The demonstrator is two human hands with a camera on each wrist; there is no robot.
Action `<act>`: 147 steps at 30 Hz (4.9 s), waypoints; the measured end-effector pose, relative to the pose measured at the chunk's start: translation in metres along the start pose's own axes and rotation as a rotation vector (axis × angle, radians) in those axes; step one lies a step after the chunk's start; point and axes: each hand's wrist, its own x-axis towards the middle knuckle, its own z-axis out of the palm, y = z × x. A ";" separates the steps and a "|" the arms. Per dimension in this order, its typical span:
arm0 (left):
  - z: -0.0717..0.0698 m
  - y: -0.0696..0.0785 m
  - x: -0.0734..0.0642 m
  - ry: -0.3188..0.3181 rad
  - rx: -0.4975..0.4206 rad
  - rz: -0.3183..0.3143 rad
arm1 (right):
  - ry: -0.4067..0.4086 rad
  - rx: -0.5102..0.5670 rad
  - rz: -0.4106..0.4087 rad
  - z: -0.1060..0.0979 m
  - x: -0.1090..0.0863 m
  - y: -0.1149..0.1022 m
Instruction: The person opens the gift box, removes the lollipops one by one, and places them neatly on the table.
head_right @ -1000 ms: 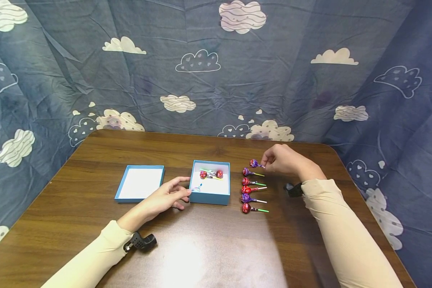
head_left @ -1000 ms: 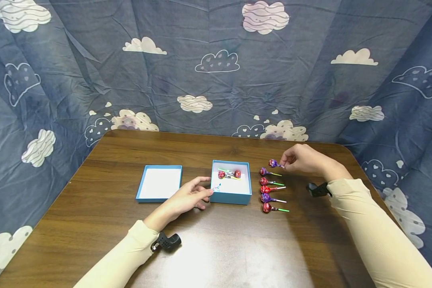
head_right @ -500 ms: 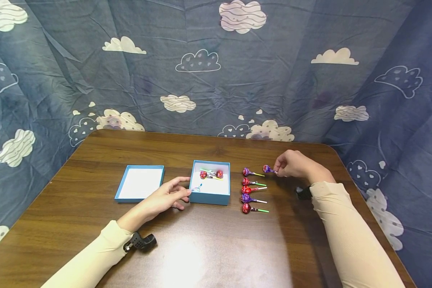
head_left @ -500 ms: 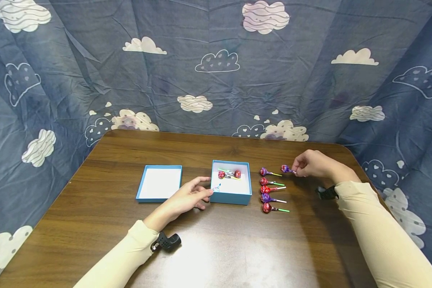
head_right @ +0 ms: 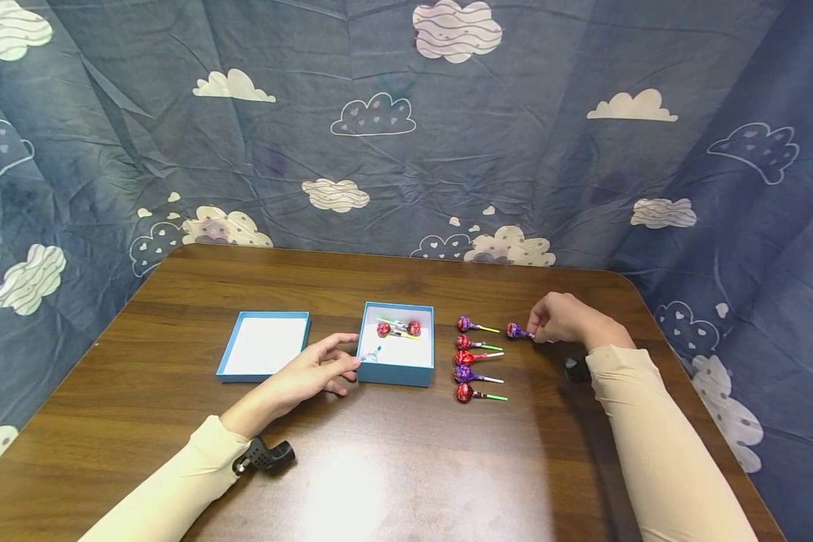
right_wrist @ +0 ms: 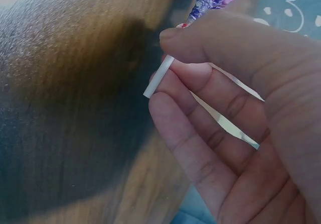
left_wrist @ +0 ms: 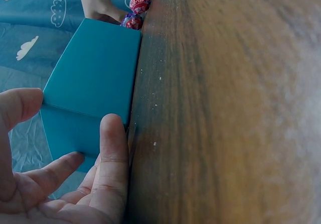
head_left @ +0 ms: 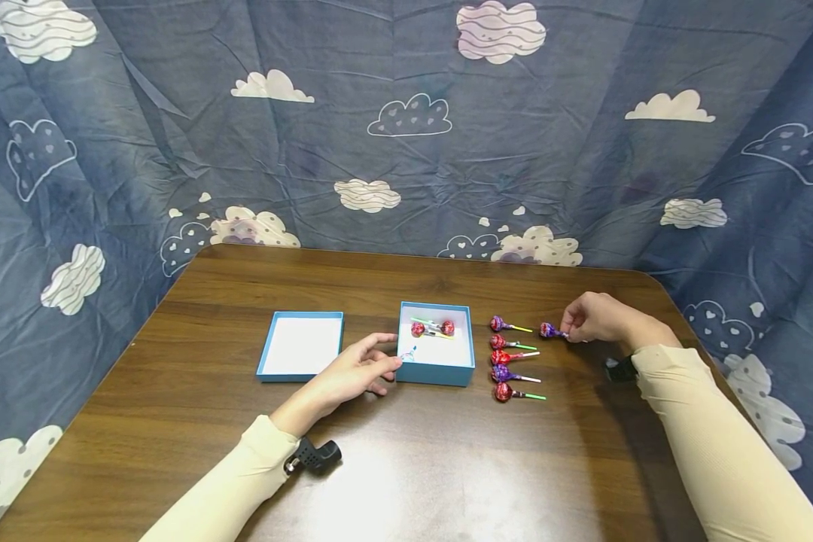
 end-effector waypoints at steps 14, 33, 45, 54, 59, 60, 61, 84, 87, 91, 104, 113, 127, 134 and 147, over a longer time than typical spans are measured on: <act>0.000 0.000 0.001 0.001 -0.001 -0.005 | 0.023 -0.023 0.011 0.005 0.003 0.002; 0.000 0.001 0.000 0.001 -0.004 -0.003 | 0.026 -0.043 0.045 0.006 0.006 0.000; 0.001 0.003 -0.002 -0.001 -0.002 -0.010 | 0.020 -0.010 0.053 0.005 0.004 -0.004; 0.000 0.001 0.000 0.001 -0.014 -0.006 | 0.012 0.017 0.065 0.004 0.004 -0.003; 0.000 0.000 0.001 0.005 -0.019 0.001 | -0.009 0.060 0.075 0.001 0.005 -0.004; 0.000 0.000 0.000 0.006 -0.018 0.001 | -0.010 0.068 0.075 0.000 0.006 -0.004; 0.000 0.000 0.000 0.006 -0.016 0.002 | -0.010 0.077 0.075 -0.001 0.006 -0.005; 0.000 0.000 0.000 -0.004 -0.012 0.000 | 0.045 0.068 -0.166 -0.032 0.019 -0.080; 0.000 0.000 0.000 -0.004 -0.004 -0.003 | 0.034 0.070 -0.191 -0.034 0.025 -0.096; 0.000 0.001 0.001 -0.004 -0.001 -0.010 | 0.021 0.068 -0.234 -0.035 0.033 -0.118; -0.002 -0.001 0.000 -0.004 -0.007 -0.006 | -0.074 -0.006 -0.339 -0.008 0.060 -0.196; -0.002 0.000 0.000 -0.002 -0.022 -0.015 | -0.149 -0.102 -0.381 0.017 0.071 -0.222; -0.003 -0.004 0.004 -0.005 -0.028 -0.001 | -0.219 -0.173 -0.395 0.039 0.083 -0.226; -0.002 -0.004 0.004 -0.002 -0.028 0.002 | -0.221 -0.205 -0.372 0.042 0.080 -0.229; -0.002 -0.001 0.001 -0.004 -0.019 0.000 | -0.212 -0.290 -0.326 0.049 0.078 -0.232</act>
